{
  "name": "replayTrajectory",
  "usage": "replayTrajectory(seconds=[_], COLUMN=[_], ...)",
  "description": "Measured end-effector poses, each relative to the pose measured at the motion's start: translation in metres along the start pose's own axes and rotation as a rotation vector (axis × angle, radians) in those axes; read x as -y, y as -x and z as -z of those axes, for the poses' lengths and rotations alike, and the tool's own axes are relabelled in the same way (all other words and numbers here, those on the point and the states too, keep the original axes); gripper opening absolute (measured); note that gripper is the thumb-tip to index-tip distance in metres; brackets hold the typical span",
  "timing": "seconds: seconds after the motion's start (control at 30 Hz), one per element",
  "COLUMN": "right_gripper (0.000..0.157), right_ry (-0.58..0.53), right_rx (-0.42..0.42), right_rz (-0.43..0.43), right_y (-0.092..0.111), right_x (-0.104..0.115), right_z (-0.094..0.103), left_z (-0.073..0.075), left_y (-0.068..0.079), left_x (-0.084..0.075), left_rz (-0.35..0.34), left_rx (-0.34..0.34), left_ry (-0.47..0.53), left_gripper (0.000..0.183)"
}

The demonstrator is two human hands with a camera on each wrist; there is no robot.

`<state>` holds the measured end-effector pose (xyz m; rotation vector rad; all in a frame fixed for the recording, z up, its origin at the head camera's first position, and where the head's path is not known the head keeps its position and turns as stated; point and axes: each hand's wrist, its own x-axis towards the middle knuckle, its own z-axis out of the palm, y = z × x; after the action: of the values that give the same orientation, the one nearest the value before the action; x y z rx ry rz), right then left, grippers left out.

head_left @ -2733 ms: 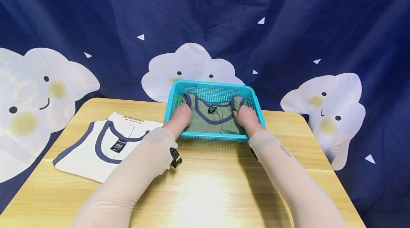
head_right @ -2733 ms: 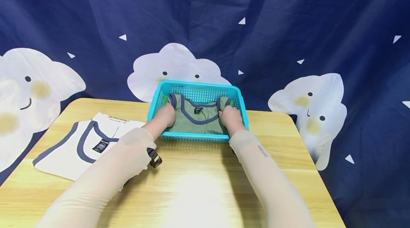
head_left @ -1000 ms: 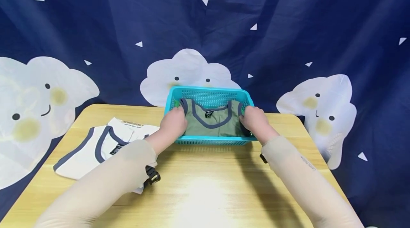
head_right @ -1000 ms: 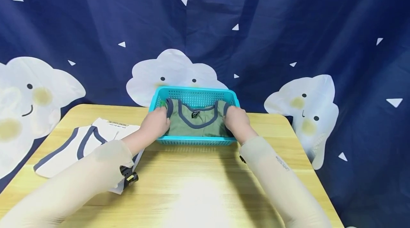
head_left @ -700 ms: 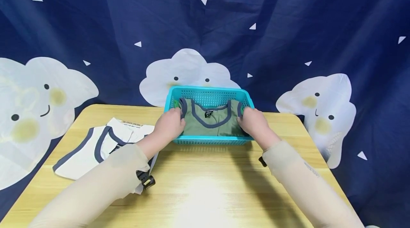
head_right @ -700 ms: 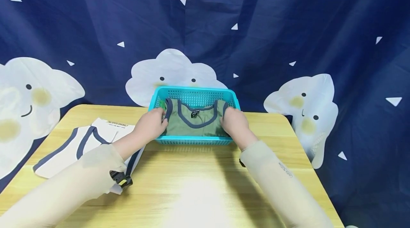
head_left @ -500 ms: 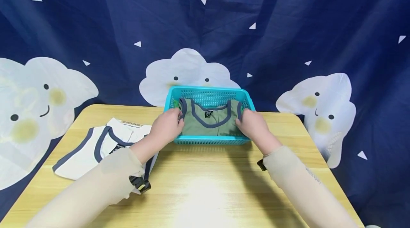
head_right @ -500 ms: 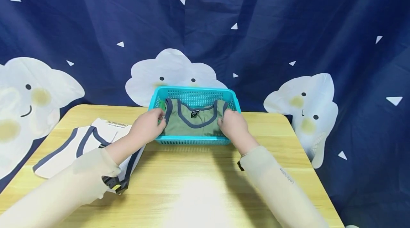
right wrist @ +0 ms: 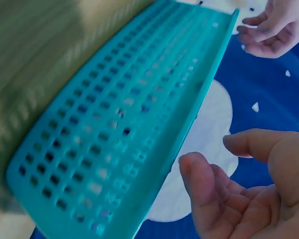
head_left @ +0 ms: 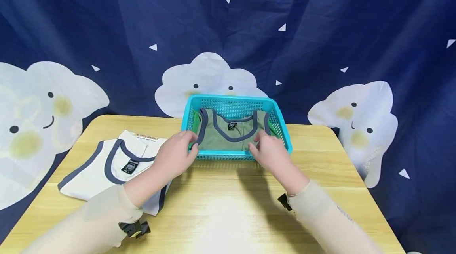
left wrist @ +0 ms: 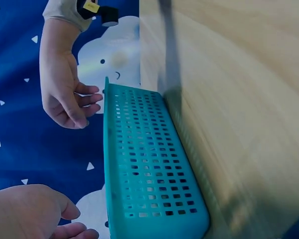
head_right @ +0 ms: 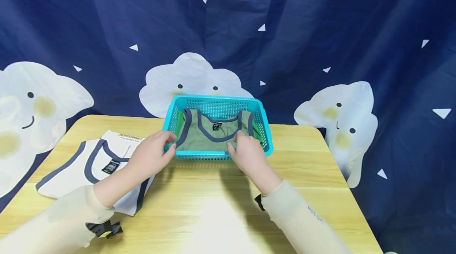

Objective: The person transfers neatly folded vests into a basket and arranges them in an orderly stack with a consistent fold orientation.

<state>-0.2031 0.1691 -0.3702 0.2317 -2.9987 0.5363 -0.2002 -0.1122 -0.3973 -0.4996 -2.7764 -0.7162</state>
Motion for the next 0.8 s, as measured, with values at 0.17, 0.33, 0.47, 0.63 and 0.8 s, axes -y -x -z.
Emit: replayTrajectory(seconds=[0.17, 0.33, 0.47, 0.63, 0.8], right_gripper=[0.017, 0.012, 0.009, 0.008, 0.006], right_ry=[-0.069, -0.150, -0.202, -0.227, -0.263], right_rx=[-0.058, -0.096, -0.118, -0.110, -0.053], right_rz=[0.071, 0.161, 0.245, 0.309, 0.334], right_y=[0.014, 0.024, 0.030, 0.034, 0.036], right_x=[0.014, 0.025, 0.033, 0.044, 0.056], right_z=[-0.010, -0.026, -0.040, -0.054, -0.064], left_z=[0.004, 0.011, 0.016, 0.018, 0.023], left_y=[0.020, 0.041, 0.054, 0.064, 0.071], left_x=[0.008, 0.016, 0.023, 0.038, 0.051], left_rz=[-0.004, 0.029, 0.081, 0.138, 0.175], left_rx=[-0.021, -0.057, -0.051, -0.027, -0.013], left_ry=[0.014, 0.015, 0.014, -0.008, -0.002], left_gripper=[0.026, 0.021, 0.020, 0.022, 0.025])
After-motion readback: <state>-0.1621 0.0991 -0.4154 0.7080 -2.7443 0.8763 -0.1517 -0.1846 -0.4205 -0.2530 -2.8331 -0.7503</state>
